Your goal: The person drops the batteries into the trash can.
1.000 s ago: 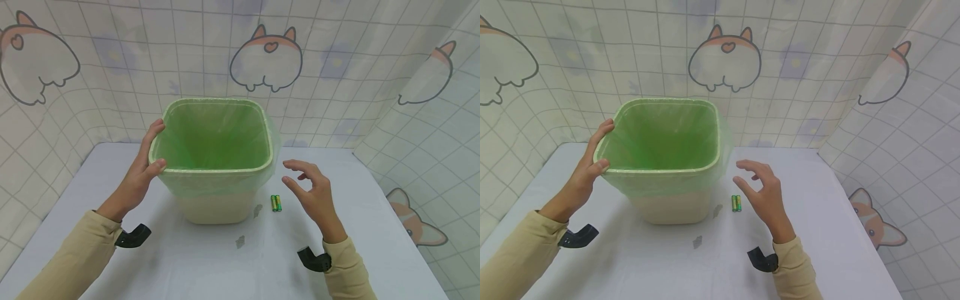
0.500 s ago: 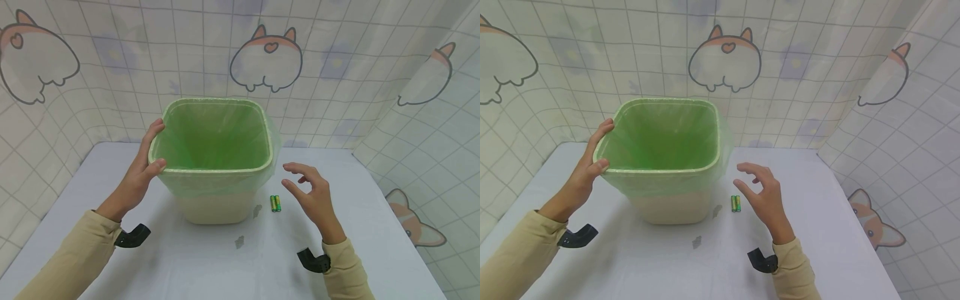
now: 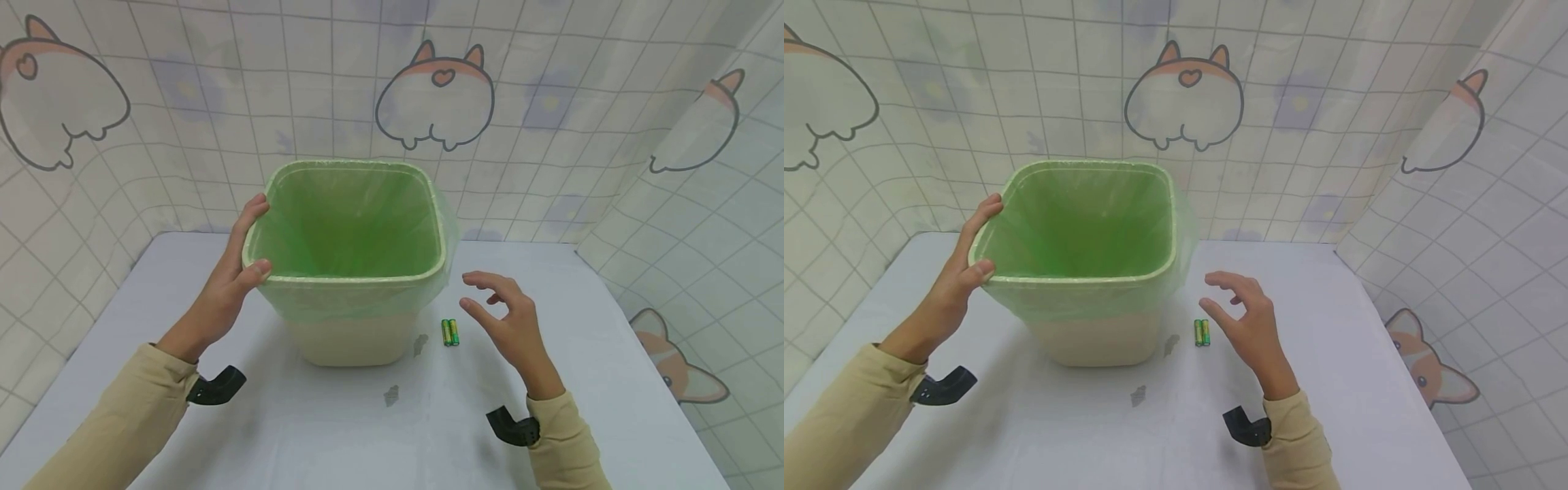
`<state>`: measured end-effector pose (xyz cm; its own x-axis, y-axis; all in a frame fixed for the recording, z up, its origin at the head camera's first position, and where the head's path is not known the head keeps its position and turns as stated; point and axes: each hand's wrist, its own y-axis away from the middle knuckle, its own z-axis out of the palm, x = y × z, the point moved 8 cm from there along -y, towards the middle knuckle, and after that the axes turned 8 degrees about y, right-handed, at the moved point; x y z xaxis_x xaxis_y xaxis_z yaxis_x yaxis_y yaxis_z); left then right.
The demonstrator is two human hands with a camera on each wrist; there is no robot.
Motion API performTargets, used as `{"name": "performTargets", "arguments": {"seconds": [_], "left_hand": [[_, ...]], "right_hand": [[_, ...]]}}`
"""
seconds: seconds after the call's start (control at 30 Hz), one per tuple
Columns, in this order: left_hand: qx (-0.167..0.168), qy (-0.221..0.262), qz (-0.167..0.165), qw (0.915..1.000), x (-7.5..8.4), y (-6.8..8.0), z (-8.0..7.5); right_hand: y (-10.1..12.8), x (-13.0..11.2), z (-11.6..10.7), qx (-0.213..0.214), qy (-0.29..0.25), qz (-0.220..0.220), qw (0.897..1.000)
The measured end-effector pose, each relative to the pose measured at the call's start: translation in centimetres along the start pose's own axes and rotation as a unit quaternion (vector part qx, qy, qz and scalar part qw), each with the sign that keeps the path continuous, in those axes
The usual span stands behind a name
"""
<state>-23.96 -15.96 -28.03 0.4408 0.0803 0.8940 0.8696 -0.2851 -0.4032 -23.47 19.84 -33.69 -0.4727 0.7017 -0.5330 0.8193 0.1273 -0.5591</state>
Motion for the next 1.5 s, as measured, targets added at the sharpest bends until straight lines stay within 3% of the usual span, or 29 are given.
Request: {"name": "performTargets", "arguments": {"seconds": [1.5], "left_hand": [[0.001,-0.011,-0.004,0.9999,0.0,0.0,0.0]], "right_hand": [[2.0,3.5,2.7,-0.071,0.027,0.059,0.995]]}}
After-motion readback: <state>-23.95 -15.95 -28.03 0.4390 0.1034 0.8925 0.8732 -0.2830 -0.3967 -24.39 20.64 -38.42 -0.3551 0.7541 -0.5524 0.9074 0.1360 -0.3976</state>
